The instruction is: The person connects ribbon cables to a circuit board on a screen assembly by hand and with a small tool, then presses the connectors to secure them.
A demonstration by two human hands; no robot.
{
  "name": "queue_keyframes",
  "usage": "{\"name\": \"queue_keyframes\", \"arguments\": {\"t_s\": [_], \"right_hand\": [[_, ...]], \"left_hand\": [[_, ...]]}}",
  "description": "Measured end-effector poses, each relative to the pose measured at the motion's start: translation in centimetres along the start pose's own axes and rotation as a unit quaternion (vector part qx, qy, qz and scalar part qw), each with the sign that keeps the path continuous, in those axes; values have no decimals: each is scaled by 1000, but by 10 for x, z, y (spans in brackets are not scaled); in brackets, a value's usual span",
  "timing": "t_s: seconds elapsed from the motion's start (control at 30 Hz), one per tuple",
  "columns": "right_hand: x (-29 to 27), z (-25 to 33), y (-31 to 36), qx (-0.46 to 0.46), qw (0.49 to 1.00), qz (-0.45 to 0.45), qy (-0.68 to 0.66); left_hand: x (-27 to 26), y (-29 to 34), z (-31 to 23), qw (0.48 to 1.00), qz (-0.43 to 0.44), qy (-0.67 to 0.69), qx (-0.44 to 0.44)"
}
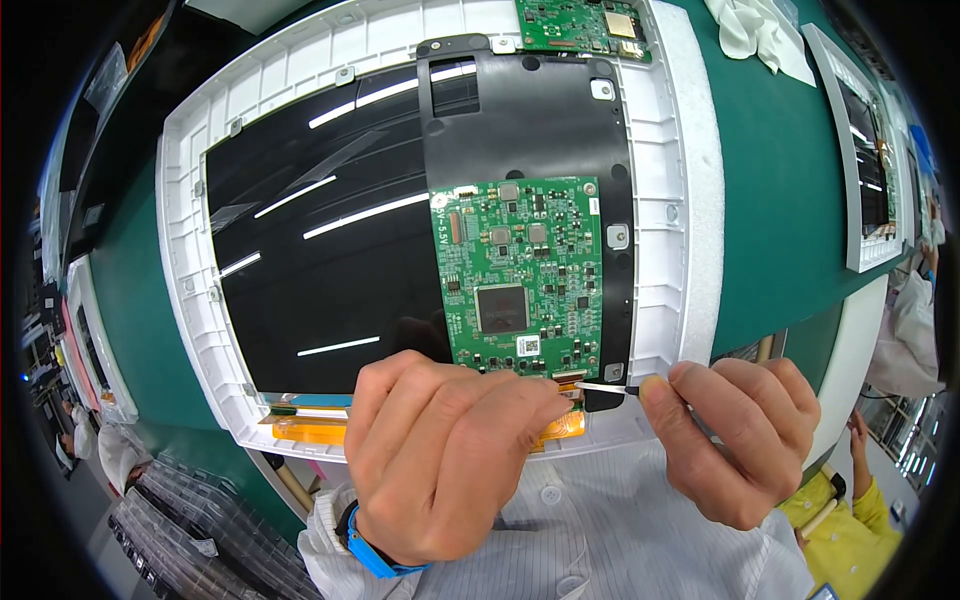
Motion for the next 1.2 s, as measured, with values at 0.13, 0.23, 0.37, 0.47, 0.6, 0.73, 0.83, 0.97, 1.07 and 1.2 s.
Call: {"name": "queue_keyframes", "arguments": {"t_s": [0.13,0.23,0.37,0.47,0.6,0.73,0.83,0.97,1.07,1.2], "right_hand": [[-2,1,-2,-4,1000,5,1],[-2,2,-1,3,1000,5,0],[-1,3,1,6,1000,-1,0],[0,2,3,5,1000,-3,2],[-2,2,4,10,1000,2,5],[-2,2,2,14,1000,10,0],[-2,2,3,16,1000,9,2],[-1,1,5,18,1000,7,3],[-2,2,4,14,1000,4,3],[-1,1,5,16,1000,4,2]], "left_hand": [[0,-1,1,1000,0,2,5],[0,-1,0,1000,-4,2,0],[0,0,1,1000,-4,-2,0],[0,0,2,1000,-5,-4,5],[0,-1,1,1000,-4,-4,6],[0,-1,1,1000,0,-7,2],[-1,-1,0,1000,4,-9,3],[-1,-4,-1,1000,12,-12,3],[-2,-4,-1,1000,13,-11,1],[-2,-5,-3,1000,15,-10,-1]]}}
Point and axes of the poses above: each hand's wrist, its own y-axis away from the middle knuckle, its own x-axis out of the palm, z = x × y, the point moved 1 cm from there along -y, towards the middle knuckle, and after that the axes turned 12 degrees about -x, right-handed, at the moved point
